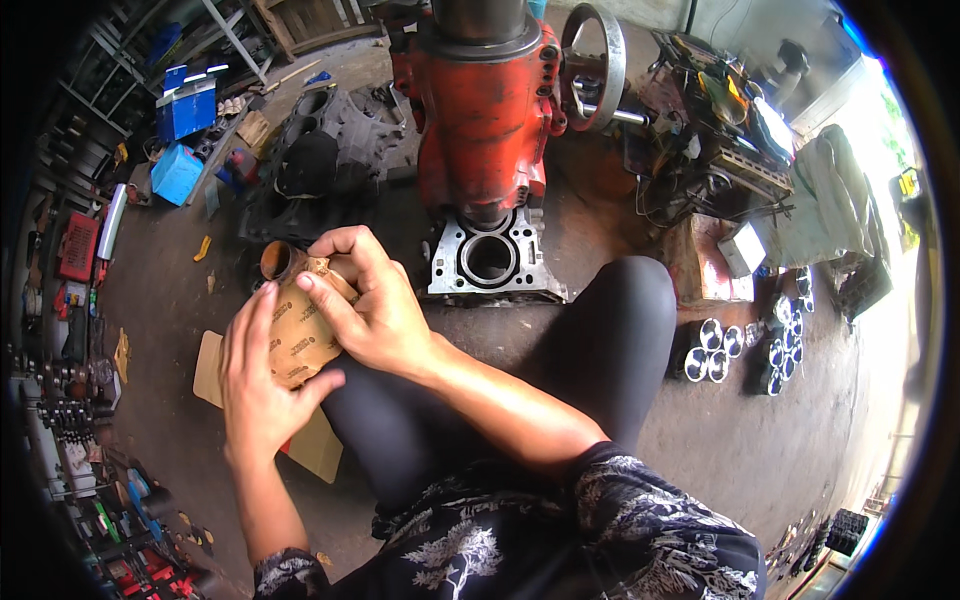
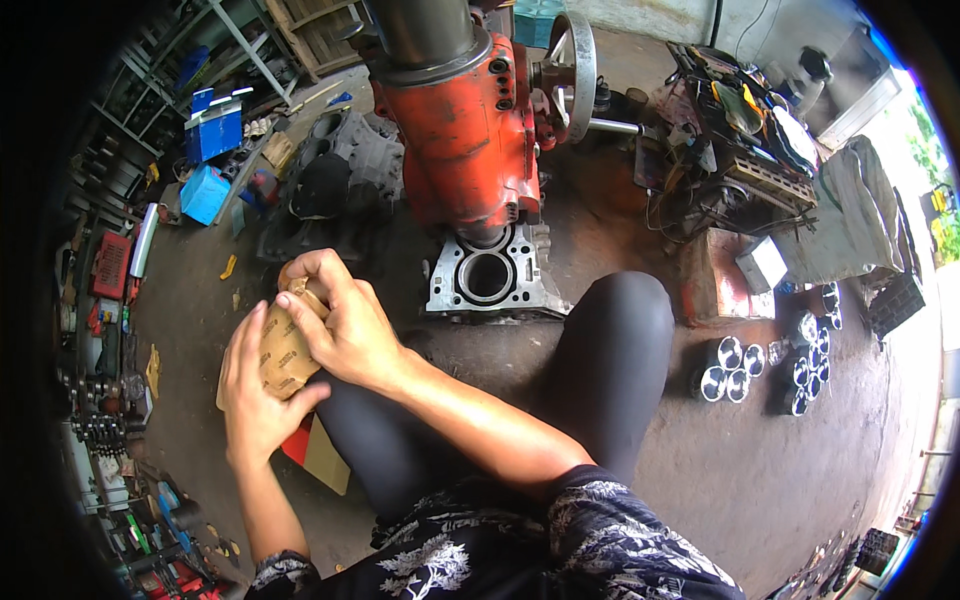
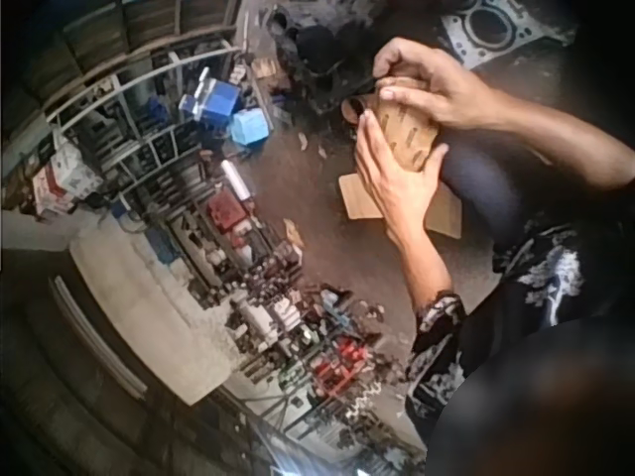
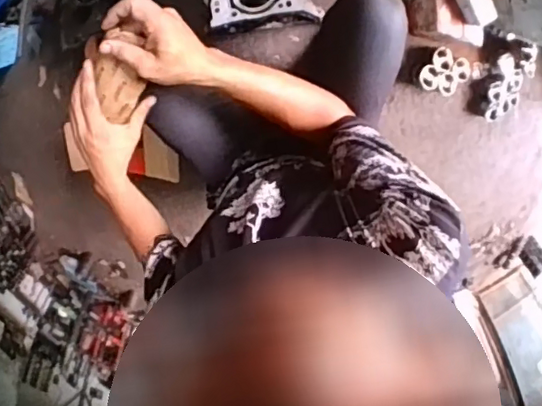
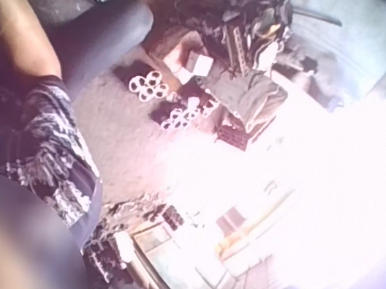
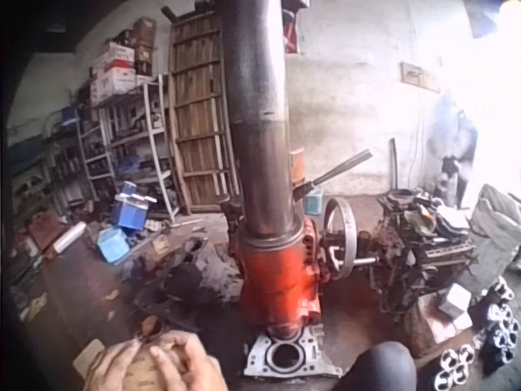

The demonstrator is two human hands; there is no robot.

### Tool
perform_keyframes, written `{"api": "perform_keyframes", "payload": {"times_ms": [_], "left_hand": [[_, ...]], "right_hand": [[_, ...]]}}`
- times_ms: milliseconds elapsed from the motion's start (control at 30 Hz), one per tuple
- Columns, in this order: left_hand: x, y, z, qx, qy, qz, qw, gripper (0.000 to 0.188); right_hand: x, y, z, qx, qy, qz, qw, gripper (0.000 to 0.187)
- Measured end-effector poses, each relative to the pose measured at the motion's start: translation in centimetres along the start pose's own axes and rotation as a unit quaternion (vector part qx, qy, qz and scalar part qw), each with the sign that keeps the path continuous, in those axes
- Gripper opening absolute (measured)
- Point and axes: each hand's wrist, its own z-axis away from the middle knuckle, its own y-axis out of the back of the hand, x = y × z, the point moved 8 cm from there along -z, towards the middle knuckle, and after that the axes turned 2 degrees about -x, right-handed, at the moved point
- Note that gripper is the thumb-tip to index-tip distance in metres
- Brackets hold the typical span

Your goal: The person sits on the floor and repeatedly opens brown paper packages to remove cylindrical metal parts. They place the parts into a cardboard box and continue unpacking additional packages in the same manner.

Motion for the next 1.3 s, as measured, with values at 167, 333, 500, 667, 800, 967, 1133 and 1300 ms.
{"api": "perform_keyframes", "payload": {"times_ms": [167,333,500,667,800,967,1133,1300], "left_hand": [[-0.3,-1.2,-1.7,0.011,-0.024,-0.008,1.000,0.092],[-2.6,-1.4,-2.2,0.042,0.048,0.098,0.993,0.063],[-7.4,-1.6,-1.7,0.077,0.240,0.189,0.949,0.034],[-7.9,0.9,-0.3,0.143,0.274,0.220,0.925,0.027],[-4.5,2.8,0.6,0.201,0.214,0.239,0.925,0.027],[-4.6,4.4,0.8,0.283,0.243,0.343,0.862,0.033],[-7.5,5.4,1.3,0.329,0.296,0.413,0.796,0.042],[-11.2,4.6,2.1,0.298,0.319,0.516,0.737,0.053]], "right_hand": [[0.9,1.7,0.6,0.011,-0.033,-0.051,0.998,0.034],[3.0,2.2,2.5,0.167,-0.065,-0.076,0.981,0.053],[1.9,-1.9,4.2,-0.027,-0.052,0.193,0.979,0.081],[2.1,-3.0,4.1,-0.057,-0.117,0.186,0.974,0.092],[2.7,-2.4,3.0,-0.013,-0.152,-0.035,0.988,0.104],[3.9,-2.3,2.9,-0.004,-0.234,-0.301,0.924,0.111],[3.9,-1.9,3.2,0.004,-0.273,-0.428,0.862,0.081],[3.2,-1.3,2.9,-0.008,-0.250,-0.516,0.819,0.063]]}}
